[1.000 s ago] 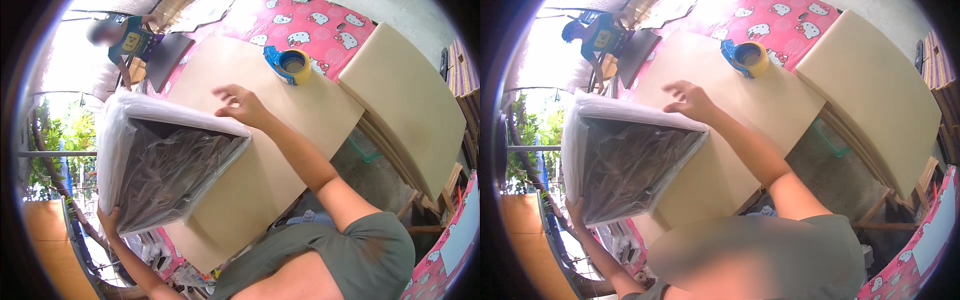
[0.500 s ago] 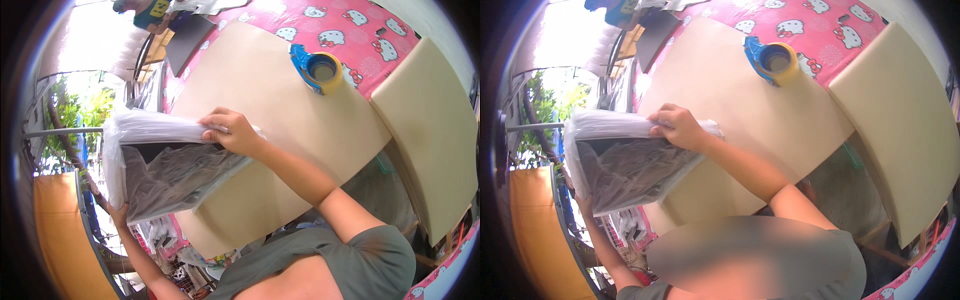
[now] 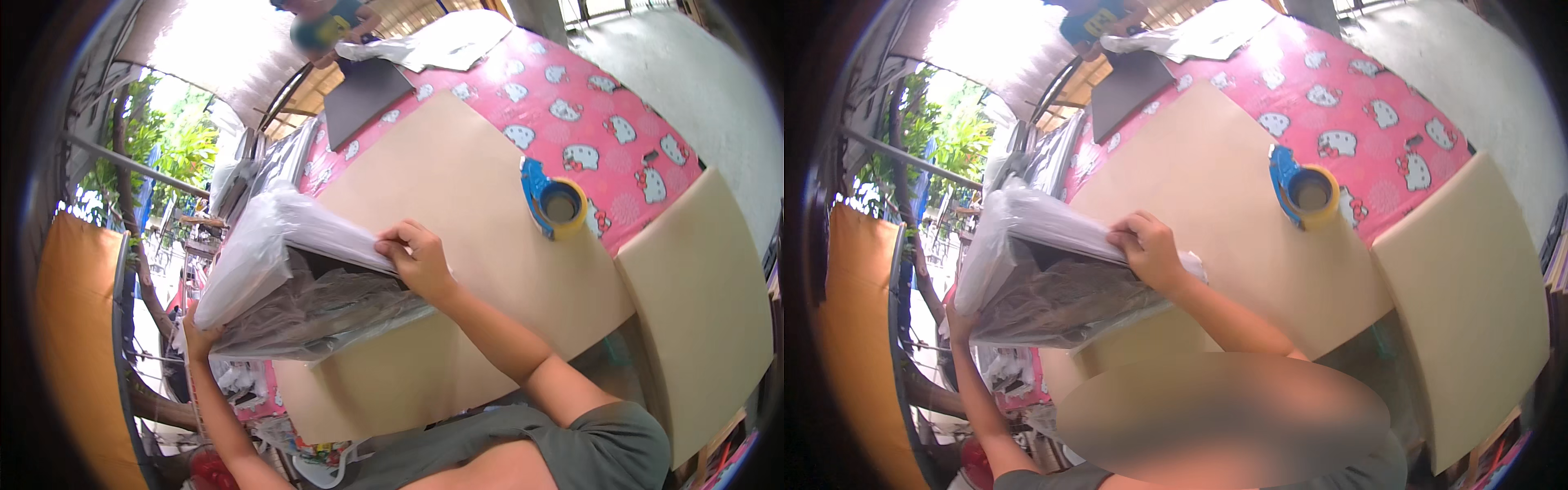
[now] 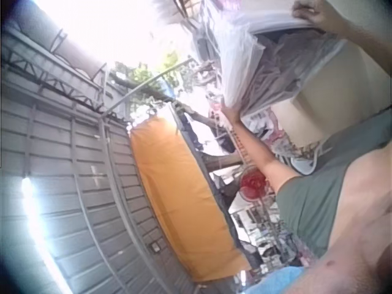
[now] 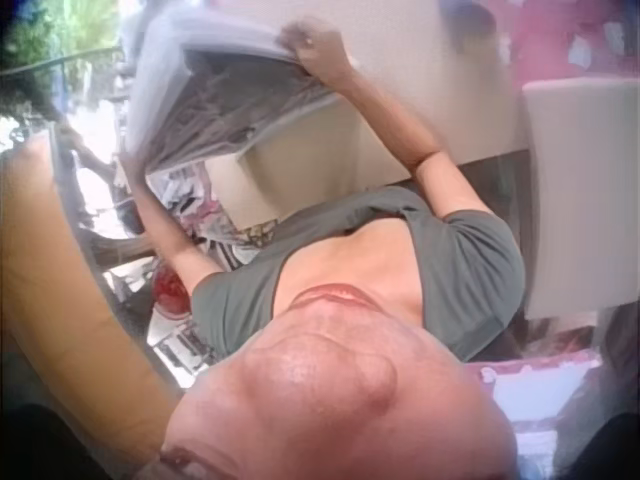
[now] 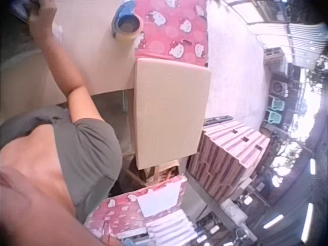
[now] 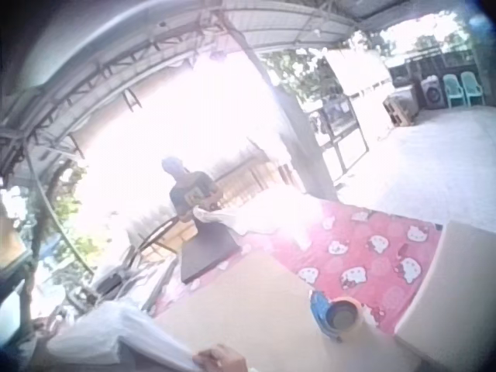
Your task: The person wraps a flat item inside a large sheet of brown paper, securing the folds with tape, and then takes another item from a stack to repeat the process.
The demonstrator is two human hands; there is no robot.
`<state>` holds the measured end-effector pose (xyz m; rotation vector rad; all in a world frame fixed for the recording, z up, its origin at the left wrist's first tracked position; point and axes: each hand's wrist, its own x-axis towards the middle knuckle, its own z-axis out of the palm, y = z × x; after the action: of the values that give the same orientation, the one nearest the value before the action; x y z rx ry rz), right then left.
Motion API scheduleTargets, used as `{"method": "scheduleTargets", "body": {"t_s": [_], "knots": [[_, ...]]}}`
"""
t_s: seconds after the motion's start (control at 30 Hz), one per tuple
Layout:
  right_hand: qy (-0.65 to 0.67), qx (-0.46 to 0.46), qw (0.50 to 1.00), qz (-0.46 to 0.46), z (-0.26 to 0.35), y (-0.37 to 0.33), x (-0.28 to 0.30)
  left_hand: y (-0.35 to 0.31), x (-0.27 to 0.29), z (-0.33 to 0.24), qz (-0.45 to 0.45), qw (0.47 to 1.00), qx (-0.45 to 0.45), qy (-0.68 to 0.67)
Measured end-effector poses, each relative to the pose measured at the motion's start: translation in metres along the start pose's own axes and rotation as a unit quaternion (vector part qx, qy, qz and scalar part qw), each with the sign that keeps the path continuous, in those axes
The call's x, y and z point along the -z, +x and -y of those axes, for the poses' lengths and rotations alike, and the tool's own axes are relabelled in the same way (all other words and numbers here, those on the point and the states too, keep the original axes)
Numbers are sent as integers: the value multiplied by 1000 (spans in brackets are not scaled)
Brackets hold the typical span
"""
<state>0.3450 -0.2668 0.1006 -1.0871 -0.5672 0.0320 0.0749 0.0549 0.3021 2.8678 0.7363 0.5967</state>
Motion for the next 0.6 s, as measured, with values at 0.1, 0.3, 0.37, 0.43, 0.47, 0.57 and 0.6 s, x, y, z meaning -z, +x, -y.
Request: {"method": "scheduleTargets", "body": {"t_s": [0.1, 0.3, 0.37, 0.43, 0.47, 0.57, 0.6], "knots": [[-44, -1, 997, 58, 5, 4, 7, -8, 11, 6, 1, 1000, 1, -15], [4, 15, 999, -35, 6, 22, 23, -8, 1, 4, 7, 996, 14, -87], [12, -1, 999, 45, 24, 15, 5, -8, 3, 9, 10, 995, 26, -92], [-29, -5, 998, 56, 14, 13, -2, -7, 0, 15, -10, 999, 4, -46], [-18, -32, 998, 49, 14, 13, -2, -9, 1, 21, -18, 1000, 12, -23], [14, -52, 998, 16, 13, 18, 2, -11, -8, 20, -28, 999, 13, -21], [74, -62, 995, -15, 17, 26, -1, -8, -6, 7, -30, 999, 18, -14]]}}
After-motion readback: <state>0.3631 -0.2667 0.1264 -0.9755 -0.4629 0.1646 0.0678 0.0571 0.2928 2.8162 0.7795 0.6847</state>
